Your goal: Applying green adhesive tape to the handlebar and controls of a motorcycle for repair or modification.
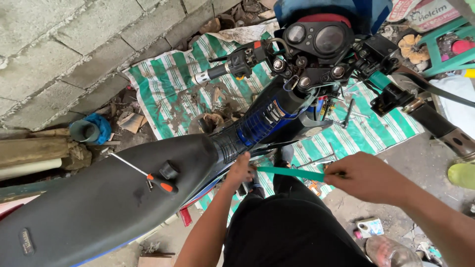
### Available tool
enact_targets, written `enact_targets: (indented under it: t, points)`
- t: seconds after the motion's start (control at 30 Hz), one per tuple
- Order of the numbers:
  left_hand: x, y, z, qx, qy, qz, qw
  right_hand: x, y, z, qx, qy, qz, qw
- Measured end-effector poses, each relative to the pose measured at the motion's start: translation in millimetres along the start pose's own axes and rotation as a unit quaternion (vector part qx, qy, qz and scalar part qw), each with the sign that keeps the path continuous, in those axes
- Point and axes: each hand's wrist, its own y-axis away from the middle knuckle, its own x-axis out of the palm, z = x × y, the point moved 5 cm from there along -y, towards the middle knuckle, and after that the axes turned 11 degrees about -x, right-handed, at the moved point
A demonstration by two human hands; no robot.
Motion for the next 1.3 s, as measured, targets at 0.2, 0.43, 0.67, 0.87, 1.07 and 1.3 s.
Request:
enact_targets:
  t: [0.2, 0.43, 0.67, 0.87, 1.07, 1.3]
  points:
    - [10.3, 49.0, -16.1, 0.062, -0.275, -0.056, 0.958, 16.8, -11.3, 34.5, -0.050, 0.100, 0.016, 0.994]
    - [74.8, 199.0, -87.2, 0.484, -0.075, 0.032, 0.871, 53.3, -61.7, 75.8, -0.133, 0.183, -0.009, 0.974]
    - [34.4, 168.1, -26.7, 0.480, 0.057, -0.075, 0.872, 82.1, -87.1, 132.9, -0.200, 0.173, 0.021, 0.964]
    - [-18.3, 186.1, 25.7, 0.371, 0.095, -0.282, 0.880, 121.2, -113.7, 183.0, -0.247, 0.268, 0.094, 0.927]
    - [-63.5, 174.2, 121.2, 0.358, 0.158, -0.468, 0.792, 216.3, -155.9, 216.3, -0.429, 0.302, 0.082, 0.847]
    - [-116.7, 152.5, 217.5, 0.264, -0.046, -0.723, 0.636, 225.4, -61.7, 283.2, -0.498, 0.264, 0.256, 0.786]
